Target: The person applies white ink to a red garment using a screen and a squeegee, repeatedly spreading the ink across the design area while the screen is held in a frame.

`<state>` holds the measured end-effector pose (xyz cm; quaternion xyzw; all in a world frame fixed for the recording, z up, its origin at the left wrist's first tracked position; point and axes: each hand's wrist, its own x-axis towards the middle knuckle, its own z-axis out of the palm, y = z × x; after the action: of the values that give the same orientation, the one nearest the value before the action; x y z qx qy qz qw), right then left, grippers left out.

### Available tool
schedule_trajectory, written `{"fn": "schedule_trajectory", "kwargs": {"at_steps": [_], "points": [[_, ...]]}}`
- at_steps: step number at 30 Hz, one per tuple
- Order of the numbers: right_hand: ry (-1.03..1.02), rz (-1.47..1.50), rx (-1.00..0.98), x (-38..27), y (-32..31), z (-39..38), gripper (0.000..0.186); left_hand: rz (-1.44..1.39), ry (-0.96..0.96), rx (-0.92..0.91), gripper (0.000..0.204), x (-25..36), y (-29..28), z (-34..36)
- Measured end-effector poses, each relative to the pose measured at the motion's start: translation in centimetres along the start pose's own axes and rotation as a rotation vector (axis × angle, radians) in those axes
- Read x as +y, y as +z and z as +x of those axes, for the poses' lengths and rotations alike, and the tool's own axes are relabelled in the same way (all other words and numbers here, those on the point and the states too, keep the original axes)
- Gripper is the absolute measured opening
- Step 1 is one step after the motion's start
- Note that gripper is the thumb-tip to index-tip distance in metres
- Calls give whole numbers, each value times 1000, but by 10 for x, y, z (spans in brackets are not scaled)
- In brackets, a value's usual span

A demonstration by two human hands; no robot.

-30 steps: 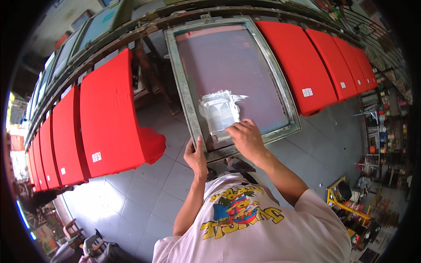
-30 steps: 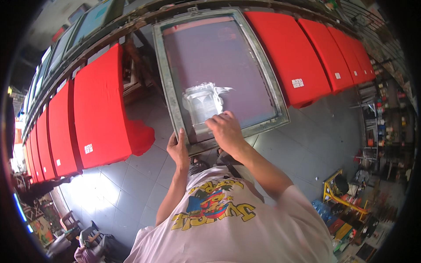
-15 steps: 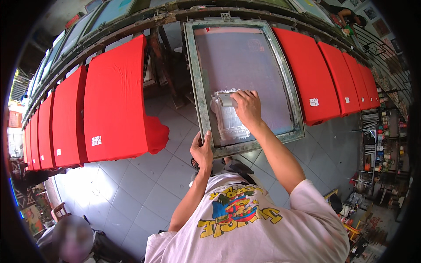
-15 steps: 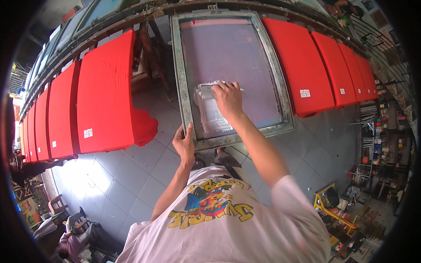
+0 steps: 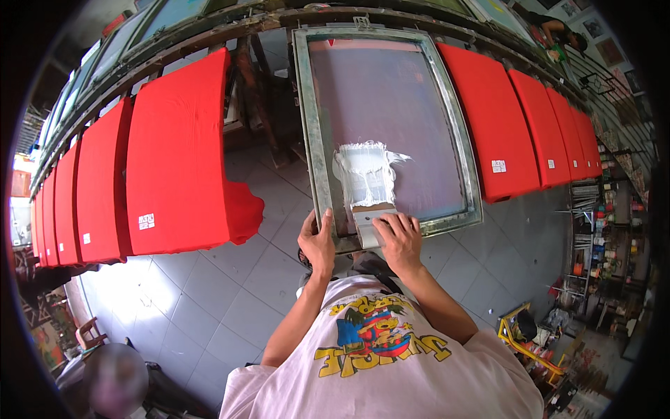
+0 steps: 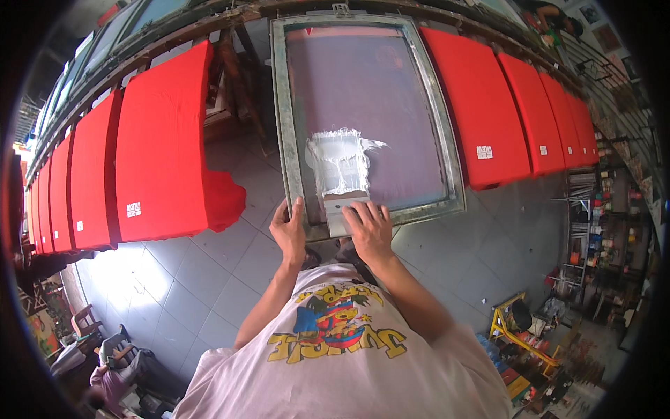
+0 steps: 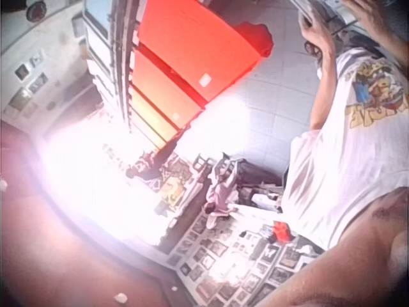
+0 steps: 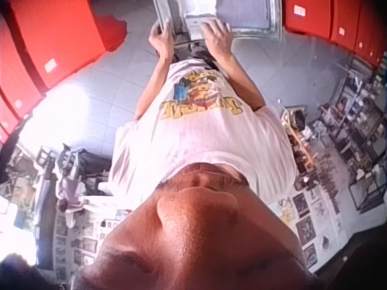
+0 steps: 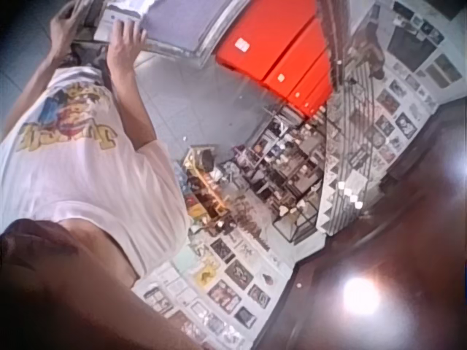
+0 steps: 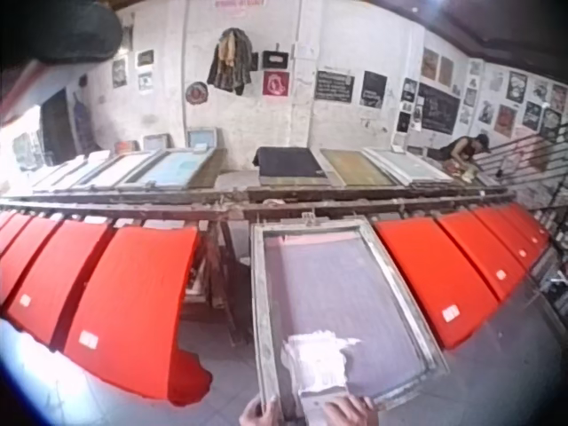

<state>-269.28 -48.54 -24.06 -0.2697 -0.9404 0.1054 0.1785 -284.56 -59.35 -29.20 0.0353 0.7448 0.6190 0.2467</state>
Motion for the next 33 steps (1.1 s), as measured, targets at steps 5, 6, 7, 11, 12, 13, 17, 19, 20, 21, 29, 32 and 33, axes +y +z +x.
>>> {"fn": "schedule_trajectory", "kwargs": {"at_steps": [5, 6, 7, 11, 12, 13, 17, 19, 20, 21, 29, 32, 33], "points": [[-14, -29, -12, -1, -9, -1, 33, -31, -23, 17, 42, -1, -1, 0], [-20, -29, -24, -6, -11, -11, 34, -32, -43, 17, 42, 0, -1, -1], [-27, -28, -37, -8, -12, -17, 34, -27, -47, 18, 43, 1, -1, -2], [9, 5, 23, -1, 12, -19, 35, -41, -38, 22, 44, 1, 1, -3], [4, 3, 34, 4, 19, -12, 35, -50, -26, 23, 43, 0, 0, -3], [-2, 0, 48, 11, 25, 1, 35, -66, -20, 20, 43, -2, 0, -2], [-23, -4, 61, 40, 37, 76, 30, -41, -25, 0, 42, -4, 0, 1], [-47, 11, 5, 46, 26, 109, 28, -30, -26, 2, 42, -3, -1, 2], [-57, 32, -38, 41, 5, 122, 28, -47, -20, 9, 42, -5, -2, 2], [-63, 50, -75, 38, -10, 130, 30, -64, -9, 10, 42, -5, -2, 3], [-18, -24, -142, -9, -30, -2, 35, -61, -52, 16, 45, -6, 0, -1], [-2, -14, -60, -8, -11, -18, 37, -56, -57, 17, 45, -4, -2, -2], [4, -7, -36, -6, -5, -18, 37, -50, -59, 12, 44, -3, -3, -3]]}}
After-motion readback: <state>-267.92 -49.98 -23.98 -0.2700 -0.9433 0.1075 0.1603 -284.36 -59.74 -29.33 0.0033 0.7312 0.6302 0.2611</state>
